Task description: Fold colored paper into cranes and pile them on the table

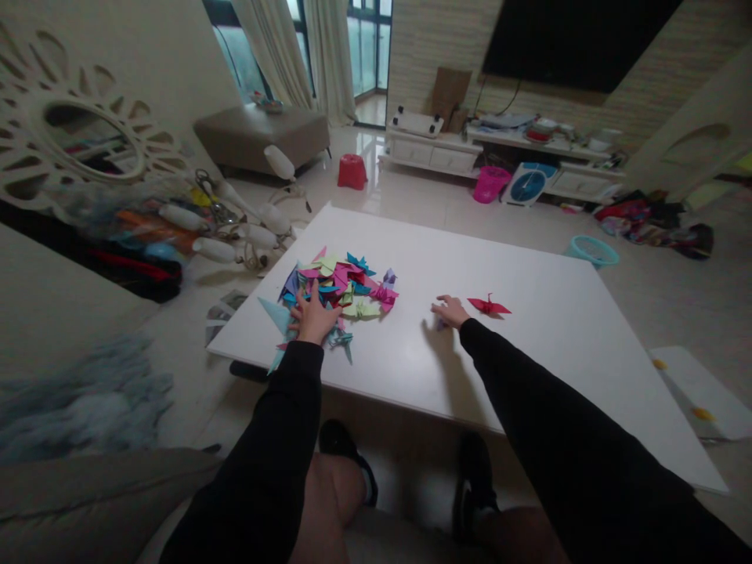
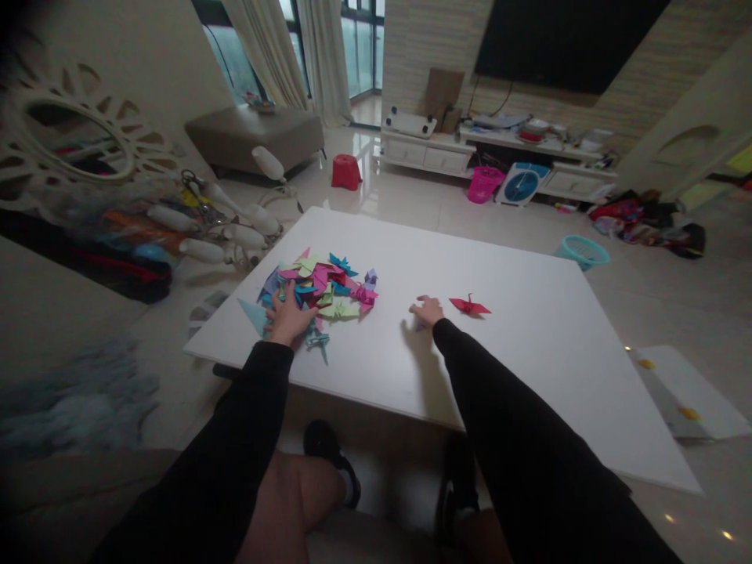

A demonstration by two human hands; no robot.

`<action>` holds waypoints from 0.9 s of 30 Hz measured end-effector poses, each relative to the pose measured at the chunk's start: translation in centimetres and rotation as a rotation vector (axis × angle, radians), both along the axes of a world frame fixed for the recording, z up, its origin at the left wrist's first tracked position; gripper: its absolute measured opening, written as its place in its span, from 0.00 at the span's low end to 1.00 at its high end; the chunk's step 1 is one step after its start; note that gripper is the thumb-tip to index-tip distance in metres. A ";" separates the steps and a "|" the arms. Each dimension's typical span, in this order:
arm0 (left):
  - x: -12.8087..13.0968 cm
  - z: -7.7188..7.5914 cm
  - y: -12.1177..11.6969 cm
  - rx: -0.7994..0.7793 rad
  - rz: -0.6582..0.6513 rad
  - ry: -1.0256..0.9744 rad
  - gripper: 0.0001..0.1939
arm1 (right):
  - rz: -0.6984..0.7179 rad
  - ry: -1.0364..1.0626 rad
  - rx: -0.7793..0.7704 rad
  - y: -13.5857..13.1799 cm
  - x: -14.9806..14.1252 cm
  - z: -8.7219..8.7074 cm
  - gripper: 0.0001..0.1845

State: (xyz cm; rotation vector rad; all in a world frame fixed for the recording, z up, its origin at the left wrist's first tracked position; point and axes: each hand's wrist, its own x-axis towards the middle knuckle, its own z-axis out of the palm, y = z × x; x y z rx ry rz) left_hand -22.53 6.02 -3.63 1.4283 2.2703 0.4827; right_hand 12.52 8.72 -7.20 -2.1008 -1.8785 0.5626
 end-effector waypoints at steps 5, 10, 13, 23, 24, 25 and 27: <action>1.3 2.3 -1.7 0.071 -0.017 0.108 0.47 | 0.159 0.057 0.050 1.7 -4.4 1.0 0.26; 5.3 3.7 -4.2 0.080 -0.449 0.013 0.18 | -0.164 -0.243 0.165 1.0 5.0 2.9 0.26; 6.5 3.2 -4.9 -0.259 -0.741 -0.226 0.13 | -0.372 -0.274 0.089 -0.1 10.8 2.4 0.29; 1.4 -0.5 -3.1 -0.389 -0.640 0.044 0.22 | -0.144 0.123 0.033 1.5 0.2 -1.2 0.30; 0.9 -0.7 -2.7 -0.372 -0.603 0.066 0.23 | -0.123 0.145 0.029 2.0 -2.0 -1.5 0.29; 0.5 -0.8 -2.3 -0.357 -0.570 0.086 0.24 | -0.106 0.165 0.026 2.5 -4.2 -1.7 0.28; 0.2 -1.1 -1.7 -0.307 -0.512 0.107 0.25 | -0.082 0.204 0.023 3.3 -8.2 -2.1 0.28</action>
